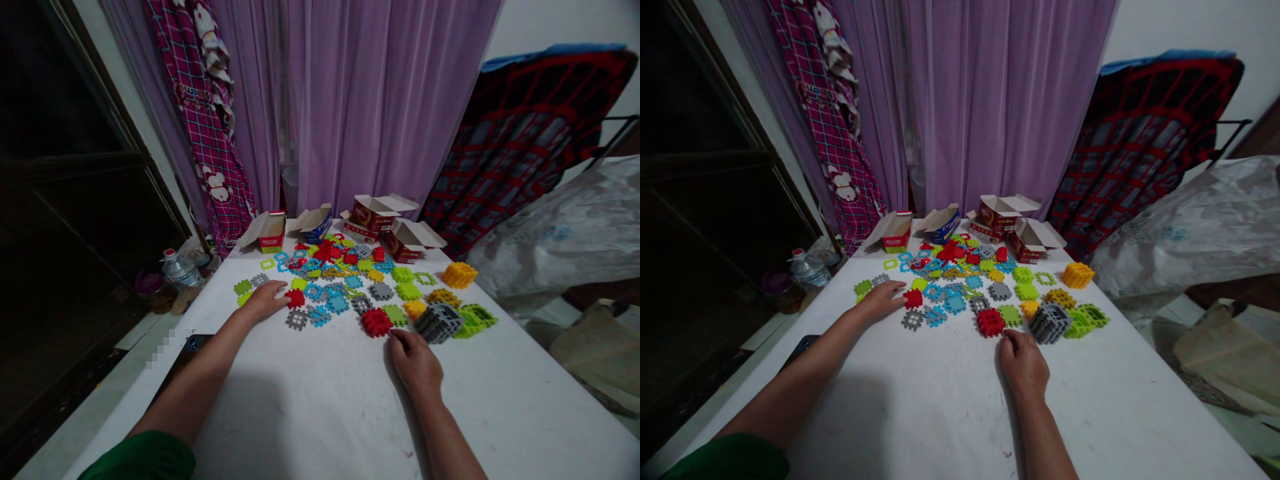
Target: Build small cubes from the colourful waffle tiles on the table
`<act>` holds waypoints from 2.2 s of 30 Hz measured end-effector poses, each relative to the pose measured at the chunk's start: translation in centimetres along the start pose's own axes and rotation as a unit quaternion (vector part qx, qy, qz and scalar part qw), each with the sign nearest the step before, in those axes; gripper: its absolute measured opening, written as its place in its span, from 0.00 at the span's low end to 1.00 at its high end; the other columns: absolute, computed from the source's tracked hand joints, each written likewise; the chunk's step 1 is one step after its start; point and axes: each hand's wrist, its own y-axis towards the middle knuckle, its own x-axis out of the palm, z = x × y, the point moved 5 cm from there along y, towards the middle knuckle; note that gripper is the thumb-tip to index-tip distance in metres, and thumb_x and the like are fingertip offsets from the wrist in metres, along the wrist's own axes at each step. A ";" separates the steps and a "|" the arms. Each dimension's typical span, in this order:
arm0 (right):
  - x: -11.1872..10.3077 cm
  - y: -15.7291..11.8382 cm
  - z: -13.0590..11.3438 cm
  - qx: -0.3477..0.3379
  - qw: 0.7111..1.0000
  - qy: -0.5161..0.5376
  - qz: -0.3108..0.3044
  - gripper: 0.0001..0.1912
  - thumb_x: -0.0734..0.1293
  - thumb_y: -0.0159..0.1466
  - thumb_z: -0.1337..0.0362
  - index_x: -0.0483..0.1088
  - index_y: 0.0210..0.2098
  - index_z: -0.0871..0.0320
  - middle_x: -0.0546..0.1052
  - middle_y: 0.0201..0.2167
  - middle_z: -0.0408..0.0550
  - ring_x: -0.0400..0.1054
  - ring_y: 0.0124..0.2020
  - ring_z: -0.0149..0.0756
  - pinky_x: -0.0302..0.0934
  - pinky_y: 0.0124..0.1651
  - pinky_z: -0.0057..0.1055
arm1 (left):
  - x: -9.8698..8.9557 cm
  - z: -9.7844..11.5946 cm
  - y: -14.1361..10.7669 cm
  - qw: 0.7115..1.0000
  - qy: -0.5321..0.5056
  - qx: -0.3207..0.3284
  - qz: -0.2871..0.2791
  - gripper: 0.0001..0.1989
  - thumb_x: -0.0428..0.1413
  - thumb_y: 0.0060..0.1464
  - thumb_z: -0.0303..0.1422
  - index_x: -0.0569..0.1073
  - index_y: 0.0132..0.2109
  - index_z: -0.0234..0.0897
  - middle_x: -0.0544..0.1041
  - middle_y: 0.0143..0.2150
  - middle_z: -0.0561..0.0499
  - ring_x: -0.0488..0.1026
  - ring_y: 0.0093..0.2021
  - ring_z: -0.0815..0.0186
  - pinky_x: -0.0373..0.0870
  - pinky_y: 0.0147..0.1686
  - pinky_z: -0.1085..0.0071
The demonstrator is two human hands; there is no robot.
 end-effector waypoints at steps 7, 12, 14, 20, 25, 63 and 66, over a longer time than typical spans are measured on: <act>-0.3 -0.3 -0.5 0.002 1.000 -0.016 -0.009 0.21 0.57 0.65 0.55 0.77 0.48 0.50 0.76 0.49 0.47 0.71 0.48 0.41 0.62 0.39 0.31 | -1.1 -7.1 -2.3 0.931 0.129 -0.322 0.113 0.30 0.45 0.63 0.44 0.64 0.65 0.30 0.57 0.71 0.34 0.53 0.71 0.46 0.51 0.66 0.46; -0.1 -0.2 -0.3 0.014 0.999 -0.026 -0.026 0.21 0.58 0.65 0.54 0.77 0.50 0.50 0.76 0.50 0.47 0.71 0.48 0.41 0.63 0.39 0.30 | 1.3 -5.9 -0.4 0.952 0.025 -0.282 0.119 0.29 0.47 0.62 0.39 0.62 0.66 0.29 0.55 0.72 0.35 0.51 0.71 0.50 0.47 0.68 0.49; -0.1 -0.2 -0.3 0.012 0.999 -0.028 -0.021 0.21 0.58 0.65 0.54 0.77 0.50 0.50 0.76 0.50 0.47 0.71 0.48 0.40 0.63 0.39 0.30 | 1.3 -5.4 0.6 0.956 -0.028 -0.267 0.119 0.28 0.47 0.62 0.37 0.62 0.66 0.31 0.58 0.71 0.38 0.55 0.71 0.54 0.52 0.68 0.55; 0.1 -0.1 -0.1 0.004 1.000 -0.020 -0.014 0.21 0.58 0.64 0.55 0.77 0.49 0.50 0.76 0.50 0.47 0.71 0.49 0.40 0.63 0.40 0.30 | -0.4 -6.6 -0.4 0.959 -0.079 -0.233 0.143 0.22 0.49 0.59 0.32 0.71 0.60 0.36 0.75 0.59 0.45 0.73 0.57 0.61 0.68 0.56 0.68; 0.3 0.1 0.5 -0.003 1.000 -0.008 -0.003 0.21 0.59 0.63 0.54 0.78 0.47 0.51 0.77 0.48 0.48 0.72 0.46 0.41 0.63 0.38 0.30 | -0.1 -5.2 -2.1 0.991 0.042 -0.107 0.065 0.20 0.58 0.52 0.36 0.77 0.52 0.38 0.75 0.58 0.44 0.71 0.59 0.57 0.64 0.61 0.65; -2.6 -4.7 -7.1 -0.306 0.929 0.154 0.140 0.20 0.69 0.60 0.56 0.71 0.50 0.57 0.78 0.41 0.51 0.72 0.37 0.36 0.69 0.39 0.30 | 8.3 14.0 -3.9 0.858 -0.479 -0.150 -0.107 0.18 0.62 0.49 0.41 0.79 0.44 0.33 0.73 0.21 0.56 0.67 0.18 0.75 0.60 0.19 0.79; -2.4 -4.8 -7.0 -0.298 0.932 0.135 0.155 0.17 0.69 0.60 0.56 0.72 0.46 0.57 0.78 0.39 0.50 0.72 0.36 0.35 0.68 0.37 0.30 | 8.5 14.7 -4.0 0.853 -0.488 -0.146 -0.113 0.20 0.62 0.48 0.43 0.78 0.45 0.33 0.74 0.22 0.56 0.67 0.18 0.75 0.60 0.19 0.79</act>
